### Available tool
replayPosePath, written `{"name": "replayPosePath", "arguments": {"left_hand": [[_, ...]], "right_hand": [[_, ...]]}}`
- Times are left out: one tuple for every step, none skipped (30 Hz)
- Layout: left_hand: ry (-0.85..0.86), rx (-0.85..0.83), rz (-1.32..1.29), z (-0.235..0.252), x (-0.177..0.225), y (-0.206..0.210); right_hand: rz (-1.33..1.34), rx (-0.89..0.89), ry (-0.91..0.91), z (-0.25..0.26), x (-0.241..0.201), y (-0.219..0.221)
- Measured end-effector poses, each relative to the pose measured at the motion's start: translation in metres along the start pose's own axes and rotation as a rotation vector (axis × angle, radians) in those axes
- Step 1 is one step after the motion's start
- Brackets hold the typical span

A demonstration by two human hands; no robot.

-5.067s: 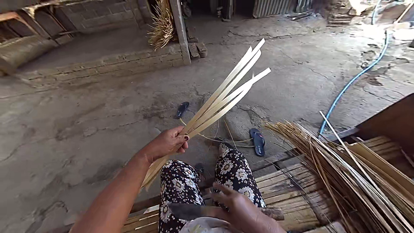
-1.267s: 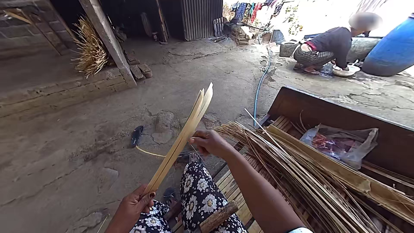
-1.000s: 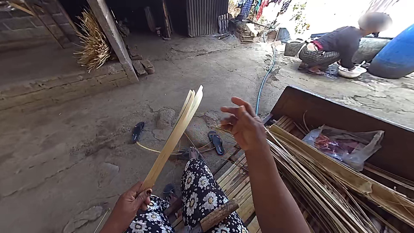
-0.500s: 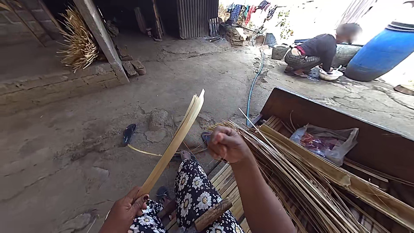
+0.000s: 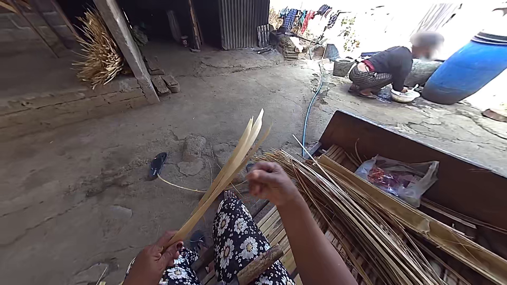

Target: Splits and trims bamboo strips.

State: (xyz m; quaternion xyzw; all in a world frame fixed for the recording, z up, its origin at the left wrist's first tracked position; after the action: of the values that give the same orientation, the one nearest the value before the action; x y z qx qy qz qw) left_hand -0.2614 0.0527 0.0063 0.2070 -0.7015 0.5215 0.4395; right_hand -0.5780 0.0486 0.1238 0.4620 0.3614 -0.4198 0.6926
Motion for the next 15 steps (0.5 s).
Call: {"name": "replayPosePath", "arguments": {"left_hand": [[-0.012,0.009,-0.017,-0.001,-0.003,-0.003],[-0.026,0.016,-0.041,-0.001,-0.006,-0.006],[-0.038,0.018,-0.065,-0.001,-0.009,-0.007],[-0.042,0.018,-0.088,-0.001,-0.010,-0.008],[-0.044,0.011,-0.107,-0.001,-0.010,-0.007],[-0.045,-0.010,-0.111,0.000,-0.009,-0.004],[-0.046,-0.041,-0.103,0.002,-0.008,-0.001],[-0.045,-0.077,-0.091,0.003,-0.006,0.004],[-0.047,-0.118,-0.089,0.003,-0.004,0.009],[-0.051,-0.164,-0.091,0.004,-0.002,0.015],[-0.054,-0.215,-0.101,0.005,0.001,0.023],[-0.049,-0.267,-0.125,0.006,0.005,0.031],[-0.025,-0.318,-0.153,0.006,0.010,0.039],[0.008,-0.354,-0.172,0.008,0.019,0.047],[0.021,-0.374,-0.178,0.010,0.031,0.053]], "right_hand": [[0.100,0.037,-0.104,-0.003,-0.014,-0.011],[0.190,0.094,-0.195,-0.007,-0.025,-0.025],[0.280,0.185,-0.266,-0.010,-0.032,-0.041],[0.342,0.323,-0.294,-0.013,-0.032,-0.058],[0.311,0.481,-0.257,-0.015,-0.027,-0.073],[0.165,0.562,-0.151,-0.014,-0.018,-0.081],[0.000,0.540,-0.004,-0.010,-0.004,-0.080],[-0.138,0.469,0.154,-0.007,0.014,-0.071],[-0.219,0.395,0.283,-0.007,0.033,-0.055],[-0.232,0.319,0.356,-0.008,0.049,-0.038],[-0.197,0.267,0.374,-0.009,0.061,-0.021],[-0.134,0.256,0.355,-0.009,0.068,-0.009],[-0.096,0.257,0.326,-0.010,0.070,0.001],[-0.096,0.258,0.303,-0.010,0.068,0.007],[-0.129,0.259,0.286,-0.011,0.063,0.010]]}}
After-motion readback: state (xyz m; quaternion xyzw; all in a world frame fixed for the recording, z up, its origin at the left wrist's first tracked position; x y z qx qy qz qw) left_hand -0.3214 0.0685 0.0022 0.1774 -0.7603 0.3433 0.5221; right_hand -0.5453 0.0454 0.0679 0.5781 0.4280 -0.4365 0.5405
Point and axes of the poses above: each hand's wrist, its own z-axis towards the middle knuckle, its own y-axis out of the palm, x = y × z, the point moved 9 cm from there along z, towards the middle knuckle, and after that the axes turned 5 degrees about -z, right-handed, at the moved point
